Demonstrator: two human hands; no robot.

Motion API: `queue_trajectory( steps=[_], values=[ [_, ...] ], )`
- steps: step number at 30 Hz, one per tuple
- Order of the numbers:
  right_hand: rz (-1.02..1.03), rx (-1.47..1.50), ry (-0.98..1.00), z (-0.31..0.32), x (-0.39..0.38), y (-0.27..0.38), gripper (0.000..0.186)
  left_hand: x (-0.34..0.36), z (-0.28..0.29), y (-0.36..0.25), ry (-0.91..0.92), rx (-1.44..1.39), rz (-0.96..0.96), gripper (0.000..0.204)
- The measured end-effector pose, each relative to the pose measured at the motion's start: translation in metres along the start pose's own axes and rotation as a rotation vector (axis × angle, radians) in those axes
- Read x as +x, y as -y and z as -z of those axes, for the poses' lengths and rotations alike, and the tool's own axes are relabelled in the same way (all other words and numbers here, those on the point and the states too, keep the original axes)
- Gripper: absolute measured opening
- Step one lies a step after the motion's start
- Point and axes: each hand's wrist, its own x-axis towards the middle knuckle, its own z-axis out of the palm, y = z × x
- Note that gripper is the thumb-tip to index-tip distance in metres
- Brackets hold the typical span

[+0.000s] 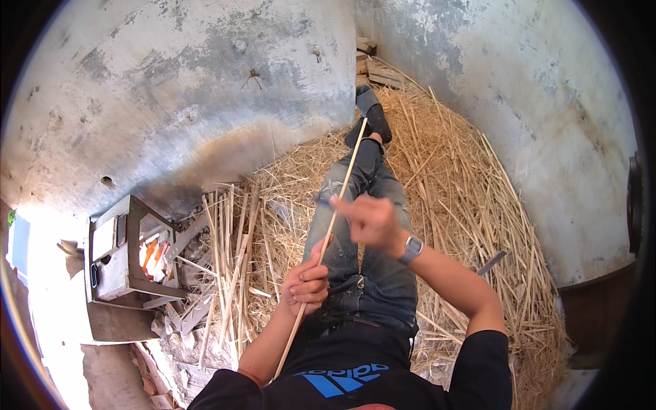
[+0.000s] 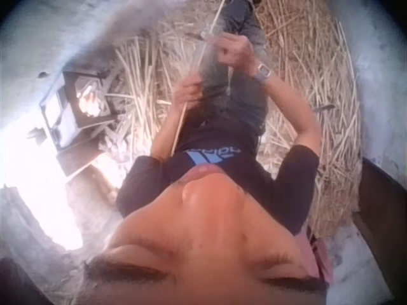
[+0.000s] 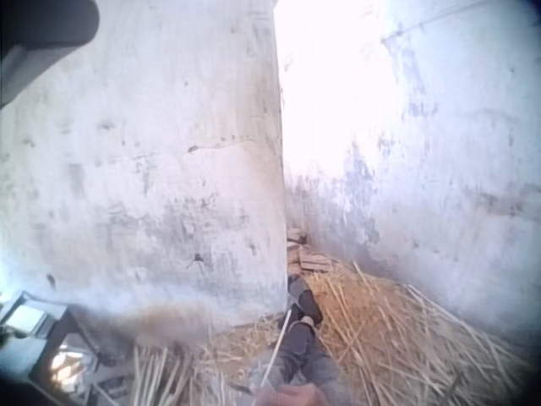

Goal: The person shaves a long thin wooden rod using a large knife and then switches to a smaller knife to continue refining the wood while sitting on a straw-covered floor.

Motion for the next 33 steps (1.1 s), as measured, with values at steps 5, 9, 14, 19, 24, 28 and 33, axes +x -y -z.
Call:
queue_trajectory(
  steps=[5, 9, 14, 19, 24, 28, 33],
  values=[
    [0.034, -0.028, 0.117, 0.012, 0.019, -0.03, 0.043, -0.003, -0.004, 0.009, -0.026, 0.023, 0.008, 0.05],
    [-0.142, -0.097, -0.196, 0.016, 0.019, -0.04, 0.054, 0.005, -0.01, 0.012, 0.02, 0.054, 0.032, 0.05],
    [0.025, 0.18, 0.082, 0.007, 0.002, 0.018, 0.047, 0.006, -0.022, 0.014, -0.084, 0.156, -0.052, 0.05],
    [-0.614, 0.621, -0.281, 0.033, 0.037, 0.008, 0.034, 0.01, -0.04, 0.032, -0.26, 0.662, -0.062, 0.052],
    [-0.725, 0.659, -0.116, 0.041, 0.032, 0.011, 0.015, 0.012, -0.046, 0.047, -0.356, 0.977, -0.142, 0.053],
    [-0.824, 0.734, -0.171, 0.053, 0.04, 0.007, 0.019, 0.001, -0.037, 0.054, -0.423, 1.132, -0.238, 0.055],
    [-0.784, 0.568, -0.2, 0.058, 0.042, -0.005, 0.02, -0.031, -0.011, 0.05, -0.41, 1.25, -0.211, 0.053]
  ],
)
